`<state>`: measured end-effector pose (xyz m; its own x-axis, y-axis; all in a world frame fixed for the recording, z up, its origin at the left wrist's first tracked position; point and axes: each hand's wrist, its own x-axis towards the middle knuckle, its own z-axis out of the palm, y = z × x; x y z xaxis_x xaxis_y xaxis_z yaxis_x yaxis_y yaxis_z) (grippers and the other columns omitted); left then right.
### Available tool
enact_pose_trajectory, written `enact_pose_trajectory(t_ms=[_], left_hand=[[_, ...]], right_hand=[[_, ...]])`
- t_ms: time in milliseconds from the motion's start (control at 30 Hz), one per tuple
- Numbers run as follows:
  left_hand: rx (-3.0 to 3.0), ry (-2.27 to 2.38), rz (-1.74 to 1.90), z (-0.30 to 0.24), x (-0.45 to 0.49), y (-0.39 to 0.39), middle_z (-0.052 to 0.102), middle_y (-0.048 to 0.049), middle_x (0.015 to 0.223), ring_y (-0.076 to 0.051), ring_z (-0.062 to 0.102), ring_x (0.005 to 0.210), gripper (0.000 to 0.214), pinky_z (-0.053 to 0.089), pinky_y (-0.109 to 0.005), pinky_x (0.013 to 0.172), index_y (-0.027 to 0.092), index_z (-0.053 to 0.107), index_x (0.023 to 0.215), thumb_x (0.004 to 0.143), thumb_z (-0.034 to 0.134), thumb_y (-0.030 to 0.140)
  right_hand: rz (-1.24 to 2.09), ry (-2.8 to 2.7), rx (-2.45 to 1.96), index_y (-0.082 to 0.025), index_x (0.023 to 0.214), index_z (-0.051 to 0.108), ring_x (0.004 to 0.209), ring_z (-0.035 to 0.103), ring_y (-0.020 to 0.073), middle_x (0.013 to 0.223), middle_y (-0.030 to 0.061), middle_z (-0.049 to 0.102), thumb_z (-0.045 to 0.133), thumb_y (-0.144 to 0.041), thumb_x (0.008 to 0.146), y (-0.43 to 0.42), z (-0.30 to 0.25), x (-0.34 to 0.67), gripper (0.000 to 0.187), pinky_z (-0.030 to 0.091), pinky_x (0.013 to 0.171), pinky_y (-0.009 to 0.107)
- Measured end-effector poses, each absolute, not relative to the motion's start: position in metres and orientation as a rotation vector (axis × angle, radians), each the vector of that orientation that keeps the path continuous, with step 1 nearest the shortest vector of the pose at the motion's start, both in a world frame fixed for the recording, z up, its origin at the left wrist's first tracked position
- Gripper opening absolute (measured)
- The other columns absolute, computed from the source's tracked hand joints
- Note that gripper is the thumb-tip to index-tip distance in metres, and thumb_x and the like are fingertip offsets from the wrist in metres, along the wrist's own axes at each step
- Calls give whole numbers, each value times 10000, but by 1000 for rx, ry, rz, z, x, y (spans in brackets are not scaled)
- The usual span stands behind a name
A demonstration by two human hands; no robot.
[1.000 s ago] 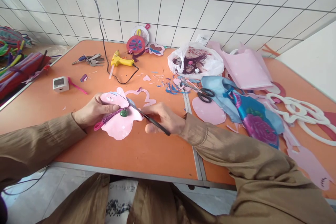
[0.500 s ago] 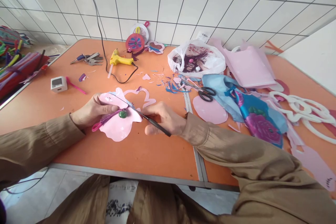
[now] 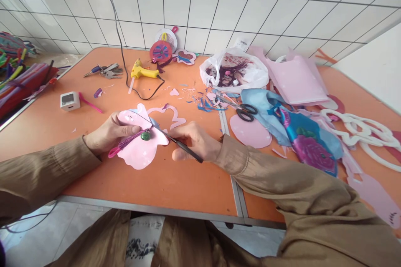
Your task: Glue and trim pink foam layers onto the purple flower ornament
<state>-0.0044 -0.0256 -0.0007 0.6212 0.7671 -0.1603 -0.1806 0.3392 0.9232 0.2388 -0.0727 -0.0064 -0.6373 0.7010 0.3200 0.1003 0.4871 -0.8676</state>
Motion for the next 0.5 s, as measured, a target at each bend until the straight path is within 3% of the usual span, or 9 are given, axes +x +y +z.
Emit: enact_pose_trajectory(t_ms=[233,500], left_hand=[[1039,662,671,-1,-5,-26,770,-106,881,-219,722,759,238,594,-307,722,123,782,862,666,852,237],[941,641,670,1,-2,-29,776,-101,853,-213,731,734,263,601,-264,665,109,780,837,627,878,232]], right_hand=[[1181,-1972,-620,-95,833,621,590,336,79,626,-41,382,607,-705,782,-71,-13,238,613,272,546,241],[1152,-1958,-623,-67,925,676,535,387,67,611,-26,457,632,-669,785,-70,-20,241,620,290,466,202]])
